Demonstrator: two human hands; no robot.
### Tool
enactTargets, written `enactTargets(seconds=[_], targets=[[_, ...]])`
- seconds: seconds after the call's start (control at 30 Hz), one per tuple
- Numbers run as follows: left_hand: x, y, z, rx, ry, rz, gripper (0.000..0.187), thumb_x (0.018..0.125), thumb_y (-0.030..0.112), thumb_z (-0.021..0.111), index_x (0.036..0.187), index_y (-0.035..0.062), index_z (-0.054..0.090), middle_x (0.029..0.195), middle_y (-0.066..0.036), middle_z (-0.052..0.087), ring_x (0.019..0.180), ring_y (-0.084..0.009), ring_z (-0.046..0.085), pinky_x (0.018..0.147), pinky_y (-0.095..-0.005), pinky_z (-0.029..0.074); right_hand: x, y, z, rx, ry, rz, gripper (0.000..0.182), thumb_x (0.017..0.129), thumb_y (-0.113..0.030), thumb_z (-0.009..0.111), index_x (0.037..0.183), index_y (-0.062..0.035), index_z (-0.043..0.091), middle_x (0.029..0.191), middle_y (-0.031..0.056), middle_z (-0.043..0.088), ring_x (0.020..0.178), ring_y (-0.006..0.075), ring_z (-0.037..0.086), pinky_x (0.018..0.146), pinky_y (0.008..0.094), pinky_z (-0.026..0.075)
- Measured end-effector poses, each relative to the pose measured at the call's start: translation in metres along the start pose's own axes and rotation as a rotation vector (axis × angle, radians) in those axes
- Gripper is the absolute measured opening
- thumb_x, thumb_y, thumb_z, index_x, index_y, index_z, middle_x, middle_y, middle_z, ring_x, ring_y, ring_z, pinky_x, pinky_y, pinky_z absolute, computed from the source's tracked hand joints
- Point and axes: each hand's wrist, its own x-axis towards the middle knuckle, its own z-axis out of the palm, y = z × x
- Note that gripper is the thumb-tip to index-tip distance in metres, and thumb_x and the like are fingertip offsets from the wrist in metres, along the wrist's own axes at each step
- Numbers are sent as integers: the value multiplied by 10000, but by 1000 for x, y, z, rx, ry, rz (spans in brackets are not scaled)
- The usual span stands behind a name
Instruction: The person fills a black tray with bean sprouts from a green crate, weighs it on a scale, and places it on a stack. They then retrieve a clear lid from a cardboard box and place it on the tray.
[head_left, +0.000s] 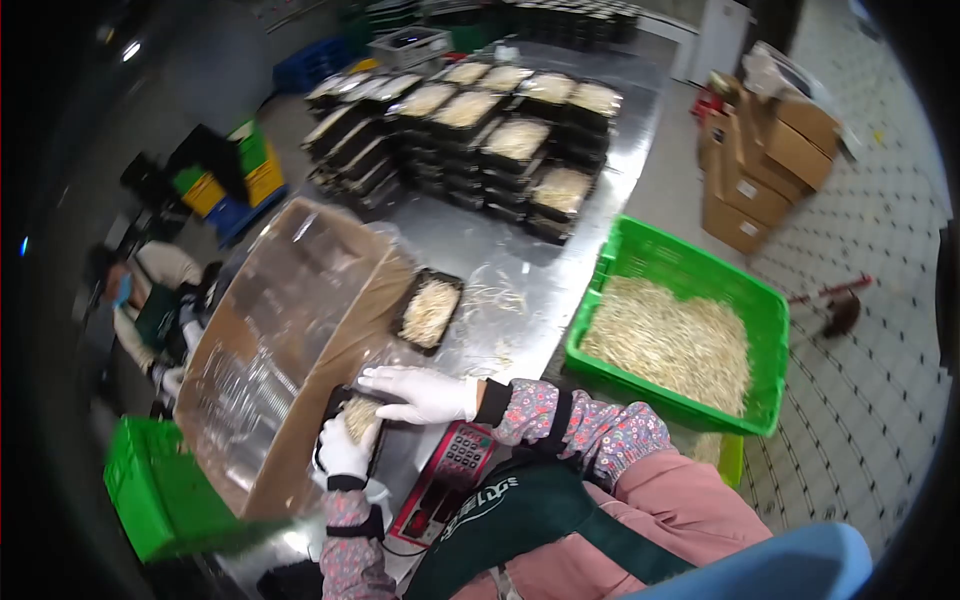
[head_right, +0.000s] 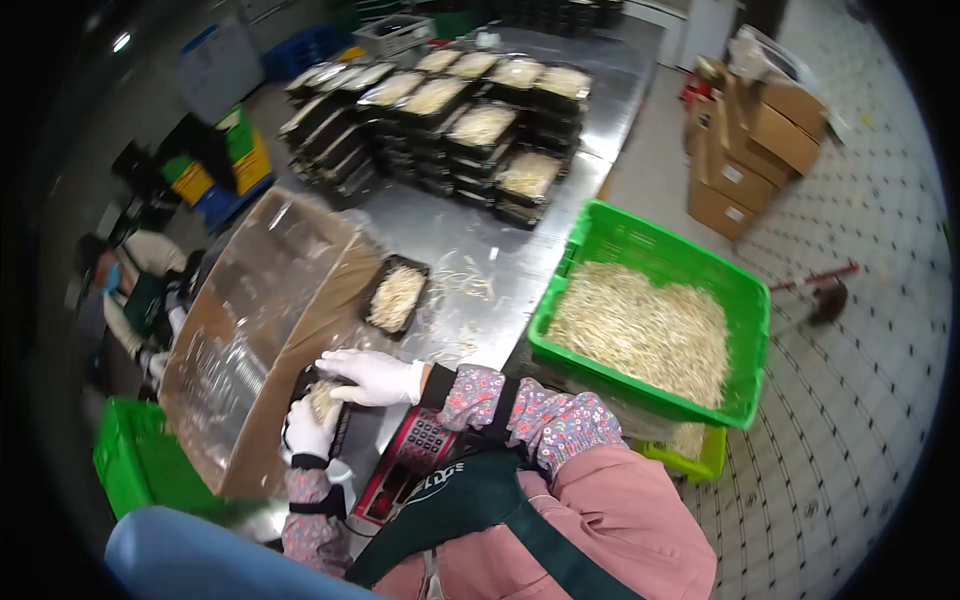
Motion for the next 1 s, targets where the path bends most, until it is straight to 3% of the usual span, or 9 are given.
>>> enactTargets(seconds=[0.13,0.2,0.37,0.47,0.53,0.67,0.7,0.8,1.0], targets=[[1,-3,-34,-68,-167,-14,750,751,464,750,1349,86,502,1162,-157,614,1059,-352,597,902,-445,475,-114,-17,-105,-75,417,361,494,927,-299,598,1329,-25,511,1299,213,553,1180,355,551,1009,391,444],[3,-9,-46,-134,-98,10,765,732,407,784,1363,84,496,1200,-155,613,1089,-332,595,918,-429,474,-188,-27,-151,-124,657,614,448,909,-234,660,1295,-28,561,1264,156,607,1182,249,573,1010,342,439],[8,25,-65,-604,101,-39,467,876,105,672,1309,-6,537,1221,-154,616,1121,-233,590,977,-350,448,-362,-10,-213,-369,981,1020,600,851,-342,715,1308,8,546,1293,190,588,1205,271,564,1006,362,451],[10,57,-63,-782,3,-11,444,886,82,647,1310,1,543,1212,-128,618,1107,-195,587,974,-332,448,-401,31,-208,-451,708,1310,785,782,-491,739,1316,41,523,1303,248,562,1220,325,549,1032,400,432],[11,83,-43,-1013,-33,-46,467,871,25,623,1329,13,532,1215,-108,612,1079,-184,582,926,-325,467,-395,62,-194,-288,191,1446,1035,698,-603,755,1384,89,407,1404,304,434,1337,400,404,1109,442,339],[8,193,-54,-906,-223,179,722,757,44,753,1408,23,441,1320,-120,540,1125,-209,555,962,-343,453,-355,95,-171,-329,-325,1495,1295,598,-645,793,1524,-41,118,1571,277,82,1428,502,125,1097,616,274],[11,214,-45,-889,-271,259,763,741,64,777,1417,24,426,1343,-124,519,1138,-214,551,973,-342,450,-359,109,-164,-350,-345,1455,1335,565,-635,815,1540,-97,80,1577,263,72,1432,502,110,1068,681,256],[21,291,-26,-810,-405,477,858,709,143,823,1439,25,388,1406,-156,457,1196,-243,527,1013,-348,437,-370,133,-167,-446,-490,1400,1342,555,-624,824,1543,-112,74,1583,252,64,1436,493,111,1070,677,260],[49,426,64,-457,-704,933,1061,690,258,812,1512,58,172,1527,-192,278,1295,-391,441,1046,-400,423,-410,143,-201,-318,-404,1420,1418,496,-612,861,1545,-123,41,1582,252,68,1432,506,95,1073,698,225]])
